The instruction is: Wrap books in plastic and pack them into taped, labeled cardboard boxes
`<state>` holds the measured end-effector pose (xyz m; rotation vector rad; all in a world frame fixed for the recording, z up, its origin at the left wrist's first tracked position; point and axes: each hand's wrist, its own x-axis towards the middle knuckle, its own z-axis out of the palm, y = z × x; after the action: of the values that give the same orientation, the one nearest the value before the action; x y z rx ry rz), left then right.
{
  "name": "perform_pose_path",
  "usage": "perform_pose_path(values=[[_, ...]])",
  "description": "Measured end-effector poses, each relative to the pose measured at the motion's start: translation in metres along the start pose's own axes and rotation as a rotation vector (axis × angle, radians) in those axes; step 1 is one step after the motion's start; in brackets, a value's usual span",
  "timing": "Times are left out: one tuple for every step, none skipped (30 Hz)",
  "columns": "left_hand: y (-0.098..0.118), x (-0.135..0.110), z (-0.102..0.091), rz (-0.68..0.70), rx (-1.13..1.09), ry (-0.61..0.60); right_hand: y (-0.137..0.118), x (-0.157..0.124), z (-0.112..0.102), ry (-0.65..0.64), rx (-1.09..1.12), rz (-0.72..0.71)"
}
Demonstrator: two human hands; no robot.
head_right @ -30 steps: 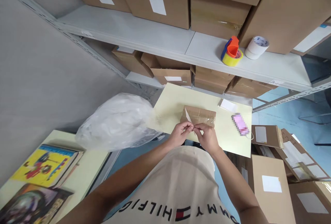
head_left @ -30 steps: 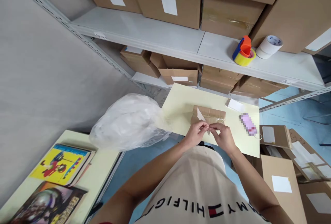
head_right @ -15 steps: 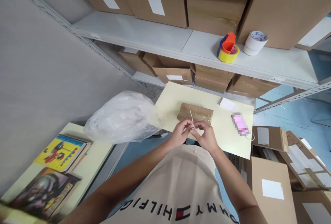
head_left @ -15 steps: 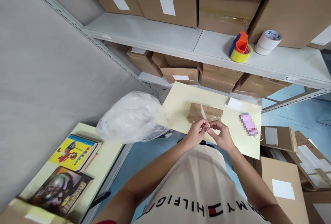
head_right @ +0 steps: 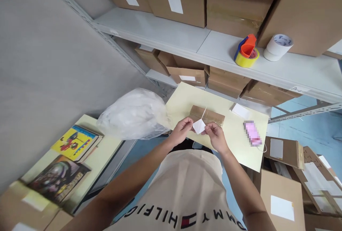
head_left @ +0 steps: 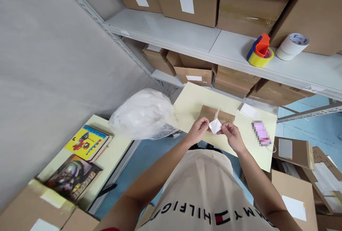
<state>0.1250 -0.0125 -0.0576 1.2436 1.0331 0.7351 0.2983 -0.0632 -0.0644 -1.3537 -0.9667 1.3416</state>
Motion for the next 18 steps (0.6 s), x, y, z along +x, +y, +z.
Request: perform_pose_path(values=[[0.002, 0.001, -0.005, -0.025, -0.004, -0.006, -0.001, 0.002, 0.0, -0.005, 0.01, 0.014], [0.003, 0.001, -0.009, -0.052, 0.001, -0.011, -0.001, 0.003, -0.001, -0.008, 0.014, 0.024], [0.005, 0.001, -0.014, -0.077, 0.011, -0.014, -0.002, 0.005, -0.001, -0.015, 0.014, 0.031], [0.007, 0.001, -0.019, -0.101, 0.02, -0.013, -0.003, 0.007, -0.001, -0.022, 0.009, 0.036], [0.008, 0.001, -0.024, -0.123, 0.025, -0.009, -0.003, 0.009, -0.001, -0.03, 0.0, 0.042], [0.01, 0.001, -0.029, -0.144, 0.026, 0.001, -0.004, 0.01, 0.0, -0.036, -0.011, 0.048], [0.011, 0.002, -0.034, -0.168, 0.021, 0.017, -0.005, 0.012, 0.001, -0.038, -0.022, 0.054], [0.012, 0.003, -0.04, -0.194, 0.01, 0.04, -0.005, 0.014, 0.002, -0.037, -0.033, 0.059], [0.013, 0.005, -0.045, -0.223, -0.006, 0.068, -0.004, 0.017, 0.003, -0.032, -0.045, 0.062], [0.014, 0.008, -0.05, -0.253, -0.023, 0.099, -0.004, 0.019, 0.005, -0.023, -0.055, 0.065], [0.015, 0.011, -0.056, -0.281, -0.041, 0.13, -0.002, 0.021, 0.007, -0.012, -0.063, 0.068], [0.015, 0.014, -0.063, -0.307, -0.059, 0.157, -0.001, 0.024, 0.009, -0.001, -0.07, 0.073], [0.015, 0.017, -0.07, -0.33, -0.079, 0.179, 0.001, 0.026, 0.012, 0.009, -0.075, 0.079], [0.015, 0.02, -0.078, -0.35, -0.1, 0.198, 0.003, 0.029, 0.015, 0.02, -0.078, 0.086], [0.015, 0.024, -0.086, -0.368, -0.121, 0.213, 0.005, 0.031, 0.019, 0.033, -0.084, 0.091], [0.014, 0.026, -0.094, -0.384, -0.139, 0.224, 0.007, 0.034, 0.023, 0.046, -0.09, 0.097], [0.014, 0.029, -0.103, -0.395, -0.153, 0.233, 0.008, 0.037, 0.027, 0.059, -0.095, 0.102], [0.013, 0.032, -0.112, -0.401, -0.16, 0.24, 0.009, 0.04, 0.032, 0.072, -0.099, 0.109]])
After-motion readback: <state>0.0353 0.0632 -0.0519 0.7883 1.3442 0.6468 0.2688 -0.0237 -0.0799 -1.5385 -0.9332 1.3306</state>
